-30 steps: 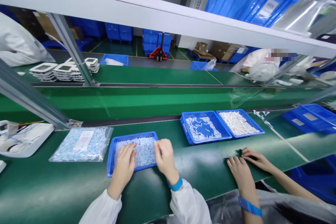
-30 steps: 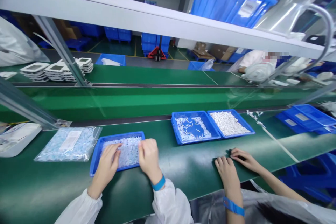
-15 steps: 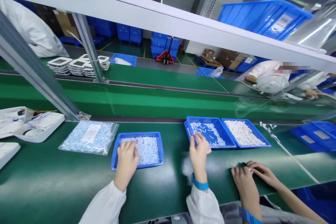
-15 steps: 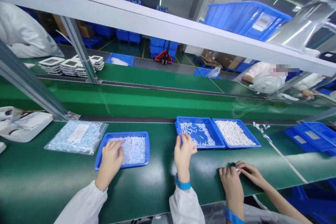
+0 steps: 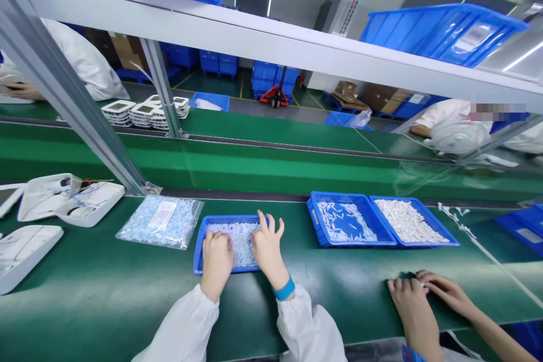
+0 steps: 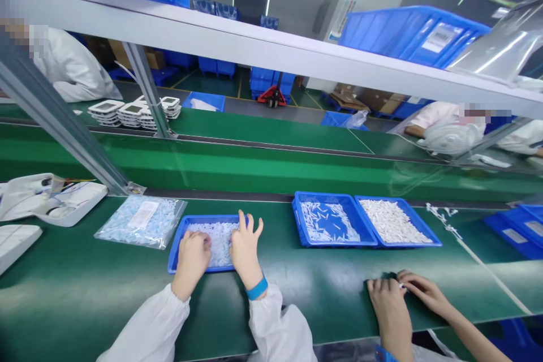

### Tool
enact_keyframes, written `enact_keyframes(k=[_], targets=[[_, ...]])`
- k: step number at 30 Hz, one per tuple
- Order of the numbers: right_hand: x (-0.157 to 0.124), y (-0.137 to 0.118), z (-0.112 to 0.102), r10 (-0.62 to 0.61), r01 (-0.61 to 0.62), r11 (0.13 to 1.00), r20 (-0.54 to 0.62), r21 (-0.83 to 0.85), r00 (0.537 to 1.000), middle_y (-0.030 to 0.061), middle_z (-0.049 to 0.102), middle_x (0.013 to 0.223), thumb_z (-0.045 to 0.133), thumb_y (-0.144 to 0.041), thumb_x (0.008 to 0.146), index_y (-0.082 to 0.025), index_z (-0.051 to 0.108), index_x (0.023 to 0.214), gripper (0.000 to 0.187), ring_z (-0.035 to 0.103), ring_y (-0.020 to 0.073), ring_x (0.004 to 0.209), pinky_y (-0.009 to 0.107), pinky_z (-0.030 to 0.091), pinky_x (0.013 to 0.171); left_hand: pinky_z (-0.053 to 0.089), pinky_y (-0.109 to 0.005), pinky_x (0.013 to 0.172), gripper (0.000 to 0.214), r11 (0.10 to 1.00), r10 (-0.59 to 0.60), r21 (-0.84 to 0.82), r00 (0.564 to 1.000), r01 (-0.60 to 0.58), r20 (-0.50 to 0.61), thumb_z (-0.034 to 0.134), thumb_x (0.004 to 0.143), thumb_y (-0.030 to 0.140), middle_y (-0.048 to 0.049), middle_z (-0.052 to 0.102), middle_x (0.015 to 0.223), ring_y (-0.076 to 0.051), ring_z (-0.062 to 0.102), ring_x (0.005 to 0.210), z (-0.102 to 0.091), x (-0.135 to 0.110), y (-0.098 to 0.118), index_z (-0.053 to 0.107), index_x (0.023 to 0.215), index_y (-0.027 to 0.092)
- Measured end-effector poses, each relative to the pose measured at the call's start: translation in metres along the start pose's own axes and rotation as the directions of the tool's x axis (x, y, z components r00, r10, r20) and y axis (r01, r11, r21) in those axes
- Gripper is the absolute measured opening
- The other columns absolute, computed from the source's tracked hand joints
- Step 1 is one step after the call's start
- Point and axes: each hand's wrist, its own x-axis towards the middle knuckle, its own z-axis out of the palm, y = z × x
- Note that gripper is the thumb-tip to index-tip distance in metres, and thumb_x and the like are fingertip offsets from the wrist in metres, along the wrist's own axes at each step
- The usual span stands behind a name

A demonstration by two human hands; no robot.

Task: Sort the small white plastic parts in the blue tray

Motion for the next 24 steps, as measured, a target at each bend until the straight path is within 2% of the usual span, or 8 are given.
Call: enact_keyframes(k=[3, 9, 11, 14, 17, 20, 21, 24], targets=[[0.0, 0.002, -0.001, 0.013, -0.013, 1.0, -0.005, 0.001, 1.0, 0.0112, 0.06, 0.112, 0.061, -0.011, 0.076, -0.027, 0.056, 0.062, 0.022, 0.048, 0.031, 0.11, 0.052, 0.04, 0.079, 0.042, -0.04, 0.072, 0.02, 0.998, -0.014, -0.068, 0.999, 0.012, -0.03, 0.046, 0.072, 0.007, -0.0074, 0.063, 0.069, -0.026, 0.054, 0.076, 0.0, -0.001, -0.001, 0.063, 0.067, 0.018], [-0.002, 0.004, -0.007, 0.219, -0.22, 0.971, 0.02, 0.099, 0.976, 0.0079, 0.064, 0.102, 0.056, -0.022, 0.082, -0.03, 0.063, 0.074, 0.013, 0.051, 0.0301, 0.108, 0.048, 0.042, 0.078, 0.044, -0.04, 0.08, 0.021, 0.967, 0.016, -0.25, 0.993, -0.045, -0.118, 0.043, 0.085, 0.018, -0.0064, 0.067, 0.084, -0.024, 0.058, 0.085, -0.005, -0.005, -0.001, 0.064, 0.085, 0.018], [-0.001, 0.005, -0.008, 0.277, -0.282, 0.945, 0.051, 0.167, 0.96, 0.0079, 0.066, 0.095, 0.053, -0.028, 0.084, -0.026, 0.064, 0.078, 0.012, 0.056, 0.0281, 0.099, 0.044, 0.045, 0.076, 0.044, -0.04, 0.081, 0.022, 0.952, 0.018, -0.302, 0.992, -0.055, -0.123, 0.041, 0.088, 0.02, -0.0059, 0.066, 0.086, -0.023, 0.059, 0.087, -0.008, -0.004, 0.001, 0.063, 0.088, 0.019], [0.001, 0.006, -0.001, 0.34, -0.354, 0.902, 0.1, 0.246, 0.935, 0.007, 0.067, 0.081, 0.053, -0.037, 0.083, -0.02, 0.064, 0.078, 0.021, 0.062, 0.0221, 0.077, 0.035, 0.047, 0.067, 0.045, -0.037, 0.08, 0.02, 0.923, -0.031, -0.384, 0.995, -0.009, -0.099, 0.039, 0.09, 0.023, -0.0055, 0.064, 0.087, -0.021, 0.059, 0.086, -0.013, 0.001, 0.008, 0.059, 0.087, 0.019], [0.002, 0.006, 0.009, 0.396, -0.441, 0.831, 0.197, 0.338, 0.897, 0.0026, 0.063, 0.061, 0.058, -0.041, 0.08, -0.017, 0.062, 0.073, 0.025, 0.056, 0.0158, 0.052, 0.028, 0.044, 0.052, 0.046, -0.034, 0.074, 0.018, 0.896, -0.058, -0.442, 0.997, 0.031, -0.049, 0.035, 0.091, 0.022, -0.005, 0.061, 0.085, -0.02, 0.059, 0.082, -0.014, 0.004, 0.014, 0.052, 0.087, 0.02], [0.002, 0.006, 0.014, 0.417, -0.519, 0.723, 0.311, 0.456, 0.854, 0.0001, 0.058, 0.053, 0.062, -0.038, 0.078, -0.017, 0.064, 0.068, 0.023, 0.052, 0.0137, 0.048, 0.026, 0.041, 0.049, 0.046, -0.033, 0.069, 0.018, 0.895, -0.03, -0.446, 1.0, 0.03, 0.008, 0.033, 0.092, 0.021, -0.0046, 0.061, 0.082, -0.02, 0.058, 0.078, -0.011, 0.004, 0.017, 0.05, 0.089, 0.02], [0.002, 0.006, 0.014, 0.407, -0.511, 0.717, 0.31, 0.474, 0.859, 0.0004, 0.059, 0.055, 0.062, -0.036, 0.078, -0.017, 0.066, 0.067, 0.022, 0.053, 0.0142, 0.051, 0.026, 0.041, 0.052, 0.046, -0.033, 0.069, 0.018, 0.9, -0.016, -0.435, 1.0, 0.026, 0.026, 0.033, 0.092, 0.021, -0.0048, 0.061, 0.083, -0.02, 0.058, 0.078, -0.009, 0.003, 0.017, 0.051, 0.091, 0.02], [0.002, 0.007, 0.009, 0.355, -0.421, 0.79, 0.227, 0.446, 0.907, 0.002, 0.061, 0.063, 0.06, -0.031, 0.081, -0.018, 0.069, 0.067, 0.022, 0.056, 0.0159, 0.063, 0.027, 0.042, 0.062, 0.045, -0.035, 0.073, 0.021, 0.922, 0.037, -0.387, 0.998, -0.013, 0.054, 0.034, 0.091, 0.018, -0.006, 0.064, 0.089, -0.021, 0.059, 0.083, -0.005, 0.002, 0.015, 0.054, 0.099, 0.02]])
